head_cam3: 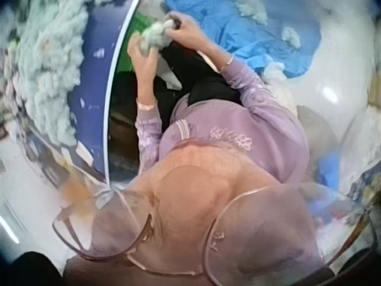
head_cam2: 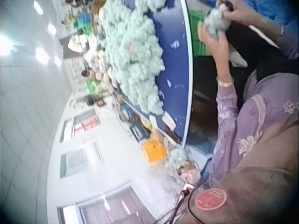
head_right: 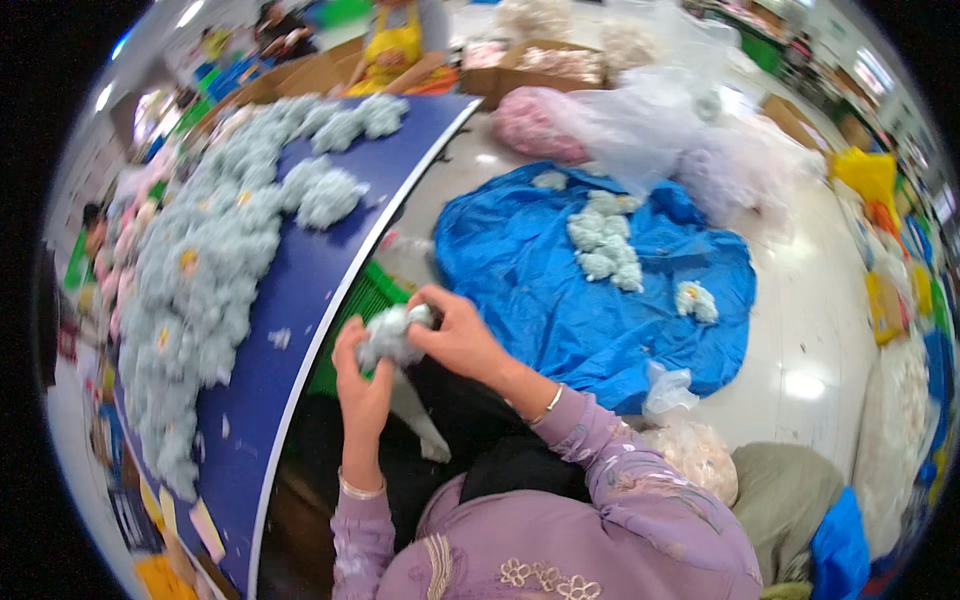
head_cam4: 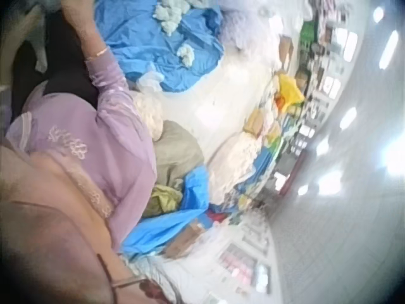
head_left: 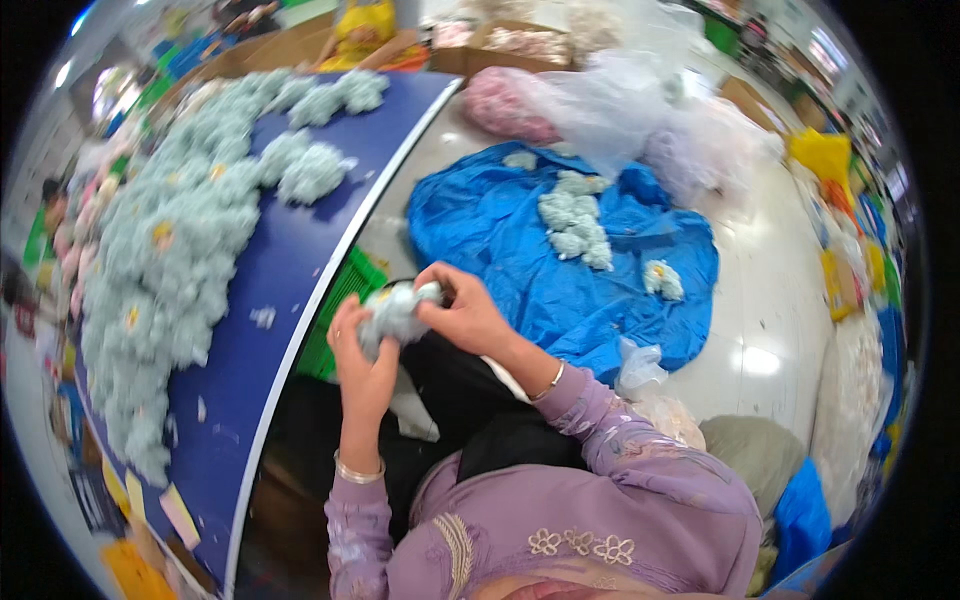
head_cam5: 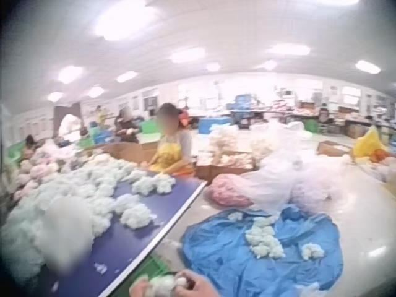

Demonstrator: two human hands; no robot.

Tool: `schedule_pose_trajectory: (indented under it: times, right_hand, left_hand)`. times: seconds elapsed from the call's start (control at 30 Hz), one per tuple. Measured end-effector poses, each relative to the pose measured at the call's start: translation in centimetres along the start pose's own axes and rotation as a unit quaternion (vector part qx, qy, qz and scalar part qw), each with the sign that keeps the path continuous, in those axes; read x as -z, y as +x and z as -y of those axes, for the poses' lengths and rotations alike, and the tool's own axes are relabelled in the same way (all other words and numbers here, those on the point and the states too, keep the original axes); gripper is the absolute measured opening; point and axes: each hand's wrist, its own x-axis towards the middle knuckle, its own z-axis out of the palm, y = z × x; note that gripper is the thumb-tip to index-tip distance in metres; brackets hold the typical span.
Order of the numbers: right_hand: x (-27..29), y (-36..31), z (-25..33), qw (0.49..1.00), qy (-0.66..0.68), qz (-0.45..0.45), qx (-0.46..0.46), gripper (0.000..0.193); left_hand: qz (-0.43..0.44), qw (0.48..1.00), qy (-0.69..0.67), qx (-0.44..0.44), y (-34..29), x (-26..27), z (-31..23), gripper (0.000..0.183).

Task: The person repeatedly picks up small light-blue stuffed toys from a table, uses scissors to trim loose threads or excess fabric, and places the finished items onto a blue tarp on the floor. The process is repeated for multiple toys throughout the clip.

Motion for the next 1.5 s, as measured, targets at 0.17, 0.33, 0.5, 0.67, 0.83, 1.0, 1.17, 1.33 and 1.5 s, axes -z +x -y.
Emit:
schedule_pose_trajectory:
  times: [0.17, 0.33, 0.5, 0.67, 0.83, 1.0, 1.17, 1.33, 1.5]
  right_hand:
    - [-0.7, -0.9, 1.8, 0.993, -0.11, 0.018, 0.036, 0.022]
    - [-1.4, -1.1, 1.1, 0.986, -0.109, 0.038, 0.117, 0.014]
    - [-2.4, -1.2, 1.1, 0.986, -0.078, 0.073, 0.126, 0.012]
    - [-3.4, -1.4, 1.3, 0.993, 0.032, 0.072, 0.091, 0.014]
    - [-2.9, -1.6, 0.9, 0.993, 0.058, 0.096, -0.034, 0.013]
    - [0.2, 0.5, 1.1, 0.994, -0.097, 0.018, 0.036, 0.012]
    - [7.8, 2.2, 1.5, 0.953, -0.288, -0.081, -0.052, 0.025]
    - [2.6, 0.9, 1.4, 0.977, -0.193, 0.076, -0.056, 0.024]
    - [-1.7, 0.2, 2.5, 0.96, -0.18, 0.203, -0.066, 0.018]
  left_hand:
    - [0.051, 0.995, -0.055, 0.067, -0.1, 0.5, -3.5, 0.049]
    - [-0.051, 0.993, -0.104, 0.014, -0.6, 0.7, -3.0, 0.03]
    - [-0.091, 0.986, -0.14, 0.007, -1.5, 1.3, -2.0, 0.015]
    - [-0.119, 0.95, -0.28, 0.064, -2.1, 0.8, -0.9, 0.014]
    - [-0.07, 0.959, -0.271, 0.042, -2.3, 1.3, -0.8, 0.013]
    - [0.09, 0.971, -0.212, 0.072, -0.9, 5.0, -1.8, 0.026]
    - [-0.149, 0.988, 0.011, 0.026, 5.0, 13.9, 3.1, 0.025]
    - [-0.287, 0.883, 0.349, -0.129, 15.0, 20.9, 9.3, 0.061]
    - [-0.215, 0.886, 0.404, 0.074, 22.5, 24.2, 13.6, 0.085]
